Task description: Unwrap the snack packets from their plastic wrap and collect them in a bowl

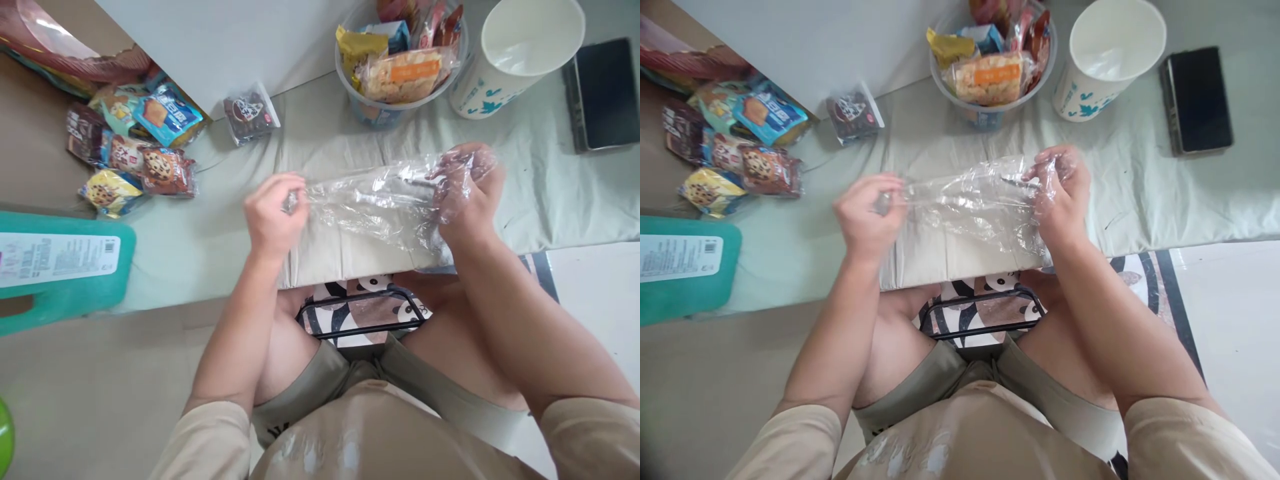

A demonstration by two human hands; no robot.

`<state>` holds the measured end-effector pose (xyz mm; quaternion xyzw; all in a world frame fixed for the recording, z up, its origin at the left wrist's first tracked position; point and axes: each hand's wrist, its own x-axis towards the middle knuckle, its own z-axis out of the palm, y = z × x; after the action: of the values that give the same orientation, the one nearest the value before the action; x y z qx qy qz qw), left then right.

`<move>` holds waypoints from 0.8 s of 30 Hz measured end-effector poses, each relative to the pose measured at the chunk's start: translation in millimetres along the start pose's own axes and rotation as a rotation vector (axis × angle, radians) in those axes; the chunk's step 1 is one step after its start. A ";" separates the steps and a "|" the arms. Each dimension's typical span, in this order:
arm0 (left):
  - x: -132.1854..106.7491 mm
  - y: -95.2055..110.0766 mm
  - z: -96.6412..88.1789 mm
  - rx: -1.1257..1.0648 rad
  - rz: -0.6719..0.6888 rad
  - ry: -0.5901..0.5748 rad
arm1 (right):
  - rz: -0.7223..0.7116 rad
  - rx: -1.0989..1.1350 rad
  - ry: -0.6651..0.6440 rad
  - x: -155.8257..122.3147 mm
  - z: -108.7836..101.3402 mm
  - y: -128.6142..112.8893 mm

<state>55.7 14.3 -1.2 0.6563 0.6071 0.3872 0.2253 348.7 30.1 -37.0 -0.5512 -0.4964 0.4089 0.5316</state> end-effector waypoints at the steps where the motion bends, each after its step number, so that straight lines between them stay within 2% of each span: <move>1: 8.2 -4.9 -5.3 -0.069 -0.034 0.098 | -0.035 0.012 0.056 -1.8 3.8 -4.4; 3: 24.2 -14.9 -17.1 -0.249 -0.028 0.251 | -0.062 0.027 0.110 -4.0 10.5 -9.3; 4: 31.0 -19.8 -21.8 -0.339 -0.007 0.267 | -0.039 0.028 0.087 -4.6 13.1 -10.0; 5: 36.4 -24.3 -24.7 -0.406 0.004 0.216 | -0.008 0.031 0.067 -4.9 15.1 -10.0; 8: 44.5 -35.2 -21.3 -0.451 -0.044 -0.106 | 0.054 0.069 0.062 -5.4 18.3 -10.1; 10: 44.2 -37.4 -13.5 -0.391 -0.089 -0.199 | 0.059 0.073 0.077 -5.9 18.7 -12.5; 13: 38.3 -28.4 -8.0 -0.331 -0.141 -0.088 | 0.048 0.070 0.081 -7.4 16.7 -18.3; 16: 30.1 -11.2 -15.3 -0.449 -0.202 0.003 | 0.043 0.110 0.032 -9.5 12.1 -21.8; 19: 26.0 -1.5 -24.1 -0.581 -0.314 -0.043 | 0.108 0.116 -0.072 -10.9 7.5 -21.9; 21: 26.9 -2.5 -26.2 -0.566 -0.423 -0.073 | 0.184 0.116 -0.148 -10.8 6.3 -21.3; 24: 29.0 -9.5 -27.4 -0.571 -0.476 -0.129 | 0.257 0.129 -0.162 -9.0 6.9 -20.8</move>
<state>27.4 39.2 14.7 0.4308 0.5947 0.4355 0.5207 338.0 21.3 -17.8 -0.5402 -0.4358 0.5477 0.4672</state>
